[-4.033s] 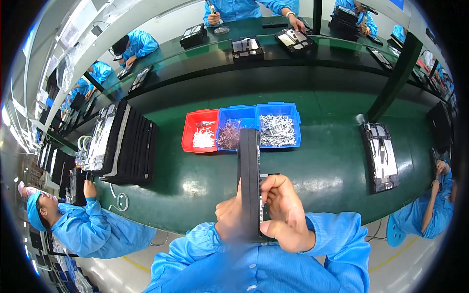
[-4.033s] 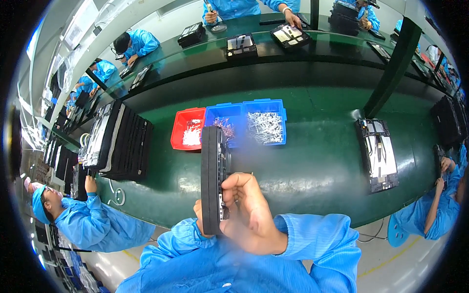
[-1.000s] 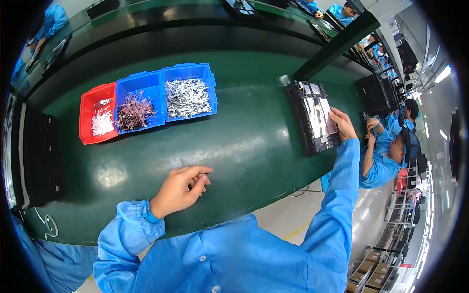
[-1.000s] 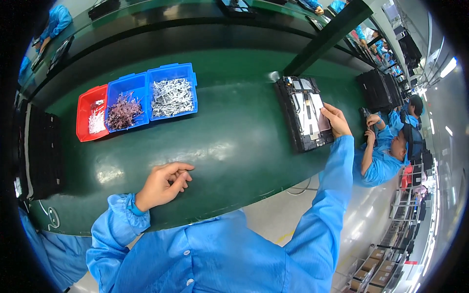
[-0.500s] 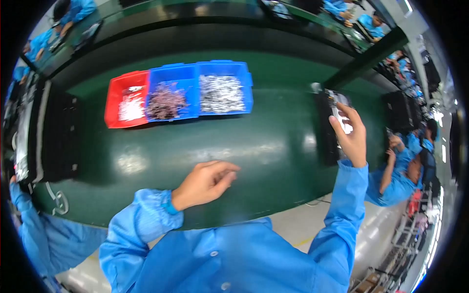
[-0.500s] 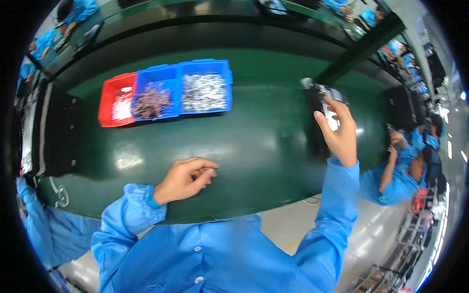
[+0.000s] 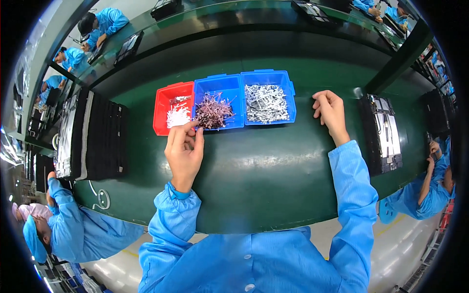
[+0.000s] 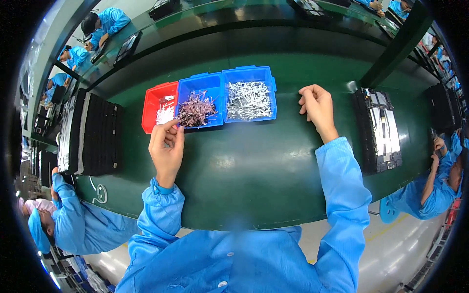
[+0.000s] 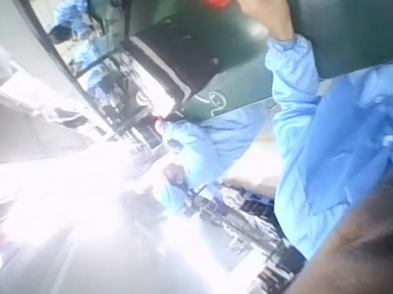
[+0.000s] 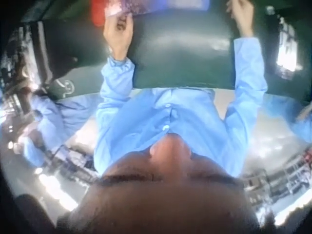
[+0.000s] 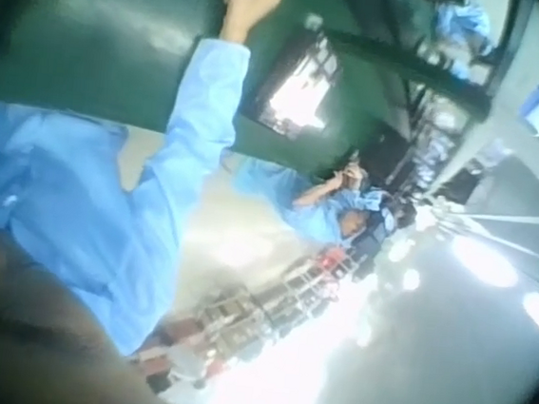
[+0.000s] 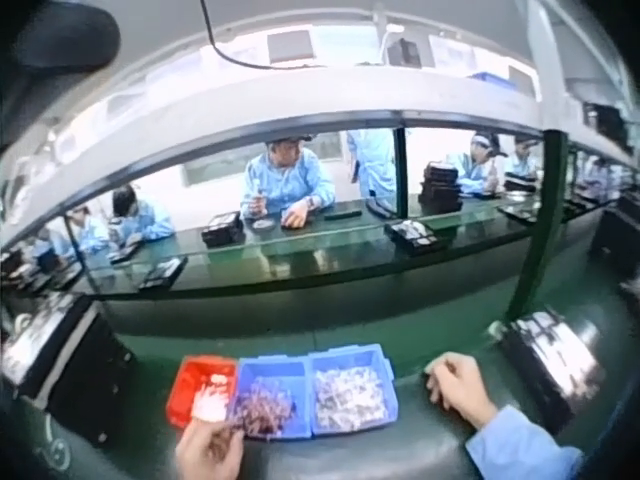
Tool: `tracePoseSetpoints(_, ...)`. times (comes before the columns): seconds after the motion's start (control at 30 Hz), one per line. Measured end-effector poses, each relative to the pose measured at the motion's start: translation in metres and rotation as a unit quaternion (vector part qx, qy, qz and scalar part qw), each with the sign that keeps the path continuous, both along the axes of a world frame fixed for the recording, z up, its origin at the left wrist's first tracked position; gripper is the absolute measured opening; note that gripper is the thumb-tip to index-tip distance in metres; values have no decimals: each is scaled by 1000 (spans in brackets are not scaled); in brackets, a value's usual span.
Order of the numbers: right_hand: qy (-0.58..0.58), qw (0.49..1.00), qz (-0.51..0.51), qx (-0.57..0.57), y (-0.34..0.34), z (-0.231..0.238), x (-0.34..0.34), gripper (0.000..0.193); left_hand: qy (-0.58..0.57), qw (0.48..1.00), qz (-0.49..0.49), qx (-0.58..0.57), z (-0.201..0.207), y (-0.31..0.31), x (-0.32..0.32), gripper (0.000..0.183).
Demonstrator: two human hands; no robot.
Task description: The person assembles internal components into tablet devices by hand, inserting ribbon cables and circuit boards from component bins into the tablets.
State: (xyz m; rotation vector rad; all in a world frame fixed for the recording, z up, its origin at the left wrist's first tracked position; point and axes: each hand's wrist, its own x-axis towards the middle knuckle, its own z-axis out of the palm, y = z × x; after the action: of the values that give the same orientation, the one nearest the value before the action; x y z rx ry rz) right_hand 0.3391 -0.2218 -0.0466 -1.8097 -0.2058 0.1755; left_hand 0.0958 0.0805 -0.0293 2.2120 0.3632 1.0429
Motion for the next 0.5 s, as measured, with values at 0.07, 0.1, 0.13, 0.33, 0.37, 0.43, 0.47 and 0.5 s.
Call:
tracePoseSetpoints(0.07, -5, 999, 1, 34, -6, -4, -1, 20, -9, 1000, 11, -18, 1, 1, 1, 18)
tracePoseSetpoints(0.1, -3, 999, 2, 37, -8, -5, -1, 20, -8, 1000, 11, -14, 0, 2, 2, 18)
tracePoseSetpoints(0.13, 3, 999, 1, 48, -12, -5, -2, 20, 0, 1000, 7, 0, -2, 2, 2, 18)
tracePoseSetpoints(0.33, 23, 998, 3, 59, -13, -1, -8, 21, 4, 999, 4, 44, -11, 7, 1, 18)
tracePoseSetpoints(0.37, 21, 998, 6, 56, -11, 0, -8, 20, 0, 999, 6, 48, -12, 9, 2, 17)
tracePoseSetpoints(0.43, 19, 998, 7, 53, -12, 0, -8, 20, -4, 999, 7, 52, -12, 11, 2, 15)
tracePoseSetpoints(0.47, 18, 998, 7, 53, -14, 0, -9, 20, -8, 1000, 3, 25, -10, 11, 3, 12)
tracePoseSetpoints(0.5, 17, 999, 6, 52, -15, 0, -9, 19, -12, 1000, -1, -2, -9, 11, 3, 10)
